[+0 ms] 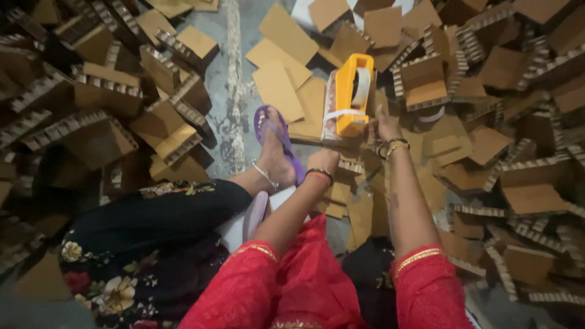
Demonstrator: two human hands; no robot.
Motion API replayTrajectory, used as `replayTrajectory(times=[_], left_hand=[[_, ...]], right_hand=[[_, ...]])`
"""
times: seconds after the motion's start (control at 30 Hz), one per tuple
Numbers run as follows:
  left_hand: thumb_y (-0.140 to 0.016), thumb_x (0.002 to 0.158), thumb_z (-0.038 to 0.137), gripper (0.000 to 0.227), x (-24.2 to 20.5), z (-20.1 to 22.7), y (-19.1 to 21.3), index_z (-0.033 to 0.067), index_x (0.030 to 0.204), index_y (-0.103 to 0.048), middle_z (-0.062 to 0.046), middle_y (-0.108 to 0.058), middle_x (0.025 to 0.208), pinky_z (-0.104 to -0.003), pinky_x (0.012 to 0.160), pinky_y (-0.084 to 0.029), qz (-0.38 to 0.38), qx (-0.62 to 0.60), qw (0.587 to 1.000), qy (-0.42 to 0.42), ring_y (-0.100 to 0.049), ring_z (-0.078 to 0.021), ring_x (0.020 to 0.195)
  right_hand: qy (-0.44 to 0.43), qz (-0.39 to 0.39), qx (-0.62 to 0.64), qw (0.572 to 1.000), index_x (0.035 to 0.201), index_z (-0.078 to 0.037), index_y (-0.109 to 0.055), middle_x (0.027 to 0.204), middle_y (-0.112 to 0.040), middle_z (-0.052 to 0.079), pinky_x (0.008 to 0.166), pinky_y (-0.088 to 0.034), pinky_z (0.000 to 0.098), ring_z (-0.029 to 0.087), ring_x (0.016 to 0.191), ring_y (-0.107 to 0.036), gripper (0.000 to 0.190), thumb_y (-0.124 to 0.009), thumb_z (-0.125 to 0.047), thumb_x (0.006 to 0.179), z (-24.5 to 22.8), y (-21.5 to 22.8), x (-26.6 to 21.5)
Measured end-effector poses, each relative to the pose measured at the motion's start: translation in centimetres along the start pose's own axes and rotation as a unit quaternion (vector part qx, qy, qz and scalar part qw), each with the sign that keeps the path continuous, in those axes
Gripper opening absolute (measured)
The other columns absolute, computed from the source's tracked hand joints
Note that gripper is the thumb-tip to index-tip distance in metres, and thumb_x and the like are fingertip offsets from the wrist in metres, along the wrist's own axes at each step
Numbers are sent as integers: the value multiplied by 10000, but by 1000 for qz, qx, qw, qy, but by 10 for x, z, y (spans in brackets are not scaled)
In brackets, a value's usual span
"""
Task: The person sits on the floor and assembles small cardboard boxes by folding the flaps and securing them with adhesive tape. They repeatedly pick up flat cardboard pieces, fold them into box shapes, and use a yellow tape dispenser to seal the edges.
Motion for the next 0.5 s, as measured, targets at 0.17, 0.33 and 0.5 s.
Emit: replayTrajectory(times=[0.17, 0.33, 0.5], left_hand=[[-575, 911, 60, 206, 3, -1, -7, 76, 947, -776, -176, -755, 996, -468, 731, -604, -8, 17, 1000, 0, -750, -353, 910], [-587, 904, 53, 198, -6, 5, 12, 81, 958, -775, -175, -750, 1023, -446, 747, -609, -6, 27, 1000, -2, -749, -343, 926], [-610, 885, 55, 192, -9, 8, 21, 100, 963, -779, -162, -752, 1036, -443, 765, -609, -25, 23, 999, -3, -743, -335, 952]], right_hand=[[-5, -54, -77, 996, 721, -129, -591, 610, -548, -21, 475, -362, 281, 107, 490, -478, 648, -538, -738, 937, 6, -11, 45], [20, -52, -21, 998, 738, -143, -658, 613, -555, -48, 478, -361, 256, 74, 489, -469, 386, -691, -472, 936, 8, -14, 54], [201, 55, 104, 972, 718, -113, -607, 616, -556, -63, 478, -324, 228, 41, 512, -439, 362, -702, -310, 1006, -16, -9, 6]])
Point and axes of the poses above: each hand's wrist, its own x-axis towards the middle knuckle, its own y-axis out of the back of the hand, z = x × y, the point moved 8 cm from there along x, towards the middle knuckle
